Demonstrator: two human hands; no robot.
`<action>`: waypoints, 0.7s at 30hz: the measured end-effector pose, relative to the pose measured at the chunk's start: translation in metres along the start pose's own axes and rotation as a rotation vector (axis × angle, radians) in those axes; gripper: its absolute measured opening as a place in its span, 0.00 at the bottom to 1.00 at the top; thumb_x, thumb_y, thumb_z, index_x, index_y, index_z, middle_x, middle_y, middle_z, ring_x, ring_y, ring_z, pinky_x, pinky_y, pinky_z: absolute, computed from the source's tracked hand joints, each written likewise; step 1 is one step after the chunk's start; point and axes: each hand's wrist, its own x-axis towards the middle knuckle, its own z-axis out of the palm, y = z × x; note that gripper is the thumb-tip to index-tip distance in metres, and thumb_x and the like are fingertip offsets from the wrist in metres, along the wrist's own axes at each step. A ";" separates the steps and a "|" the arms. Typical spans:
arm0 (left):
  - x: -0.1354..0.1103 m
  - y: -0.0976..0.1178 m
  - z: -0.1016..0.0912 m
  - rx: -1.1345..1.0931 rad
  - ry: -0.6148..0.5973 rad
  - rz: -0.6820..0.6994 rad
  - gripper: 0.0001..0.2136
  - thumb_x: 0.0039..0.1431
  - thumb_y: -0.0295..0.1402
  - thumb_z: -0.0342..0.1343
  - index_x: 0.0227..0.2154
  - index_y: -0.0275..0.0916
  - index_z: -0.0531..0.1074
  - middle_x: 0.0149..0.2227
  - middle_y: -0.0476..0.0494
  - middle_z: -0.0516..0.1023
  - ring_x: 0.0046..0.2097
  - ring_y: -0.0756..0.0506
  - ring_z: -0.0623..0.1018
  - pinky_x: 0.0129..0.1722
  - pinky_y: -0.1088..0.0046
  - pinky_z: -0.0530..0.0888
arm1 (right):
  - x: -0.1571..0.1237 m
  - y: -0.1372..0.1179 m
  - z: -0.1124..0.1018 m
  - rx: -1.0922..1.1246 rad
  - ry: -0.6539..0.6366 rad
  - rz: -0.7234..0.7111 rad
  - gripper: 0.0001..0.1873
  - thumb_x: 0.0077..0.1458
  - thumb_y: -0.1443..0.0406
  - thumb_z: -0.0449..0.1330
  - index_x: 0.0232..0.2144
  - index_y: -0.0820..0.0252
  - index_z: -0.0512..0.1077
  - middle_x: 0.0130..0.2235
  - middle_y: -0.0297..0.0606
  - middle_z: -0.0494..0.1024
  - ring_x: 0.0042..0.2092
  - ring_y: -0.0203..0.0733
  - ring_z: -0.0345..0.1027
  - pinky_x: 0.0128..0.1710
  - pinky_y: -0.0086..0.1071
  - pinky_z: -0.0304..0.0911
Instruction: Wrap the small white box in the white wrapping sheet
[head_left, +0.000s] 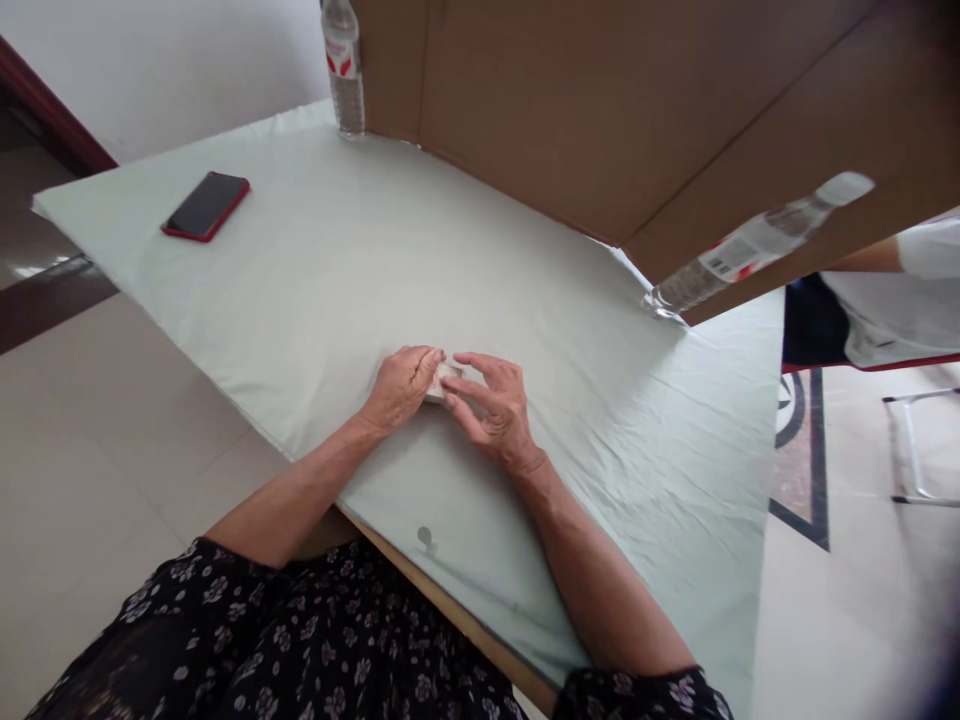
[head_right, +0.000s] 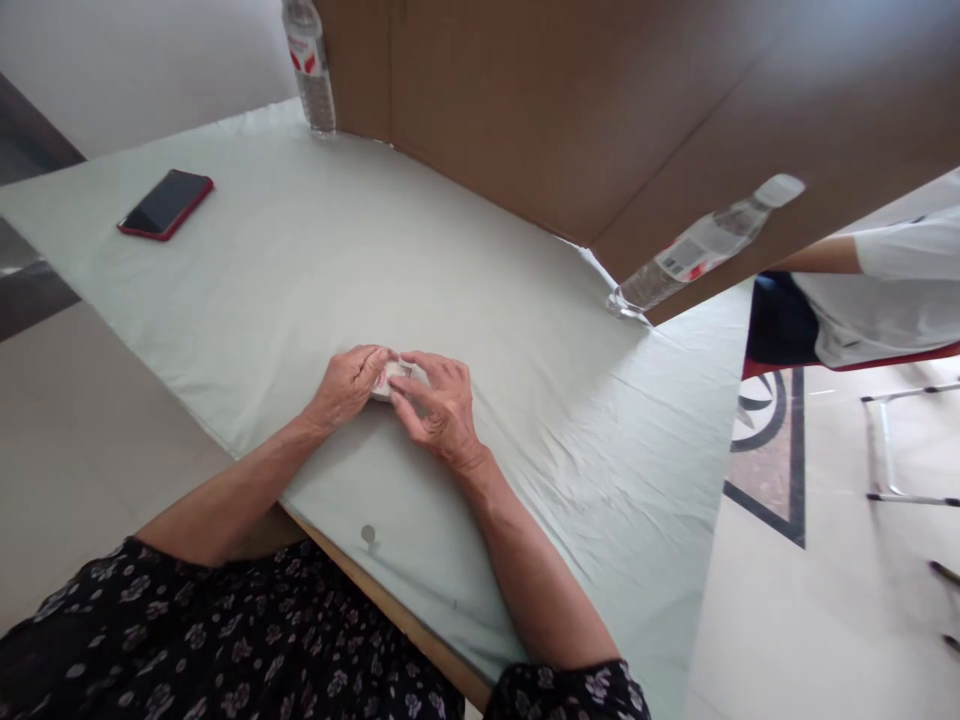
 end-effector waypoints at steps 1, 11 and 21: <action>0.001 -0.001 -0.001 0.031 0.006 -0.001 0.19 0.69 0.41 0.43 0.33 0.39 0.77 0.32 0.43 0.80 0.39 0.44 0.77 0.44 0.69 0.71 | -0.001 0.003 -0.002 0.038 0.002 0.032 0.09 0.60 0.62 0.62 0.44 0.49 0.78 0.56 0.42 0.78 0.56 0.51 0.72 0.57 0.50 0.64; 0.002 -0.001 -0.005 -0.040 0.016 -0.052 0.18 0.67 0.41 0.46 0.33 0.38 0.78 0.30 0.44 0.79 0.34 0.45 0.76 0.37 0.70 0.71 | 0.001 0.023 0.018 0.405 -0.233 0.332 0.47 0.51 0.48 0.69 0.68 0.51 0.57 0.56 0.46 0.76 0.56 0.53 0.72 0.59 0.50 0.65; 0.002 -0.001 -0.005 -0.220 0.116 -0.146 0.18 0.66 0.39 0.48 0.50 0.35 0.75 0.54 0.35 0.79 0.56 0.40 0.76 0.60 0.59 0.70 | -0.001 0.035 0.004 0.398 -0.176 0.443 0.43 0.50 0.50 0.69 0.65 0.49 0.61 0.63 0.46 0.71 0.64 0.56 0.65 0.65 0.54 0.57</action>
